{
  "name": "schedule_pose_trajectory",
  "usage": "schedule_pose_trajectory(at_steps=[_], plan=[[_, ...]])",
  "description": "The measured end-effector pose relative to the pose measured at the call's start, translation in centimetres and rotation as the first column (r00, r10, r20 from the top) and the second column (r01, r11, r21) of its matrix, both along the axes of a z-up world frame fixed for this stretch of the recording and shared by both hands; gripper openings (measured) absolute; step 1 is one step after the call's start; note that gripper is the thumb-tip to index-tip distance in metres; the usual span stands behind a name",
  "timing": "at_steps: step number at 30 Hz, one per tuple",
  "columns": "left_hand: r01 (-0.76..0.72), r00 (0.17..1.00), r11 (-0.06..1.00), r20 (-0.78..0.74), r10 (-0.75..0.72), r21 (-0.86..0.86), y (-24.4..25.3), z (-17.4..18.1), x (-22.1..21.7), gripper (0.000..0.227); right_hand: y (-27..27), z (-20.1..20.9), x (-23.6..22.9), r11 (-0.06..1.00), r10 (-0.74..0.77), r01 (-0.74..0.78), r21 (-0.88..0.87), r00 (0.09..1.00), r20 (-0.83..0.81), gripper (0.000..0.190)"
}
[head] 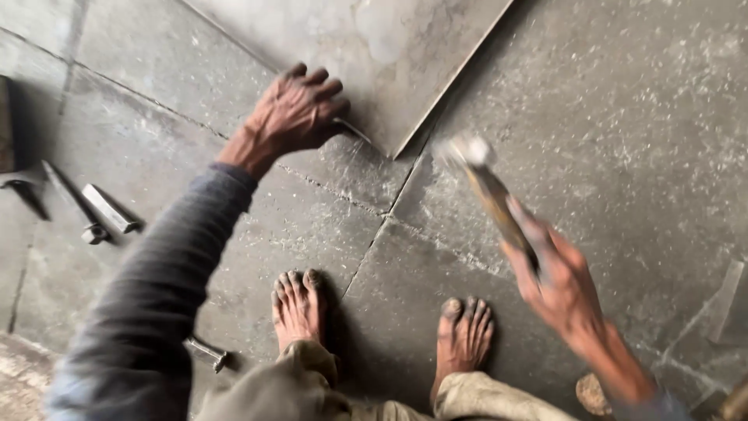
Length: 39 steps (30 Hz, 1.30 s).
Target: The person hammers the edges of a large metal sheet on a concrete floor to flatten or shape it. They reposition the sheet and use a small metal block as a guide while continuing to hammer along the edges.
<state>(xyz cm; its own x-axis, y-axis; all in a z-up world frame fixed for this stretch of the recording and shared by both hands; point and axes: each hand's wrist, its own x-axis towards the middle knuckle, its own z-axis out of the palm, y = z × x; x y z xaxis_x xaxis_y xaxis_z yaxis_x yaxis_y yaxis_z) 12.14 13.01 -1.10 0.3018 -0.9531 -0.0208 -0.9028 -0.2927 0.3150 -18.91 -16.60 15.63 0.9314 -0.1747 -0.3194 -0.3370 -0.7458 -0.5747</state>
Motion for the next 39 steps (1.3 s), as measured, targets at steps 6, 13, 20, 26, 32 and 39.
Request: schedule_pose_trajectory(at_steps=[6,13,20,26,32,39], plan=[[0.089,0.996,0.993,0.032,-0.087,-0.075,0.6,-3.3,-0.1,0.027,4.2,-6.6,3.7,0.939,0.298,-0.253,-0.235,0.936,0.185,0.048],[0.098,0.995,0.985,0.003,-0.099,-0.139,1.1,-4.7,0.2,0.018,6.9,-7.7,2.9,0.959,0.172,-0.151,-0.238,0.983,0.069,0.054],[0.036,0.999,0.967,0.025,-0.030,-0.251,0.9,-5.3,0.0,0.020,8.6,-6.2,5.4,0.991,0.092,-0.082,-0.109,0.991,0.093,0.054],[0.070,0.997,0.981,0.054,-0.061,-0.179,0.8,-5.8,0.1,0.020,8.1,-6.1,6.2,0.971,0.110,-0.128,-0.200,0.989,-0.098,0.049],[0.056,0.997,0.988,0.052,-0.049,-0.142,0.7,-2.8,-0.1,0.039,8.0,-3.7,4.9,0.887,0.285,-0.269,-0.375,0.958,-0.011,0.058],[0.231,0.973,0.960,0.063,-0.224,-0.157,-0.5,-4.7,-3.0,0.025,12.2,-4.8,-1.7,0.729,0.601,-0.548,-0.410,0.800,0.000,0.070]])
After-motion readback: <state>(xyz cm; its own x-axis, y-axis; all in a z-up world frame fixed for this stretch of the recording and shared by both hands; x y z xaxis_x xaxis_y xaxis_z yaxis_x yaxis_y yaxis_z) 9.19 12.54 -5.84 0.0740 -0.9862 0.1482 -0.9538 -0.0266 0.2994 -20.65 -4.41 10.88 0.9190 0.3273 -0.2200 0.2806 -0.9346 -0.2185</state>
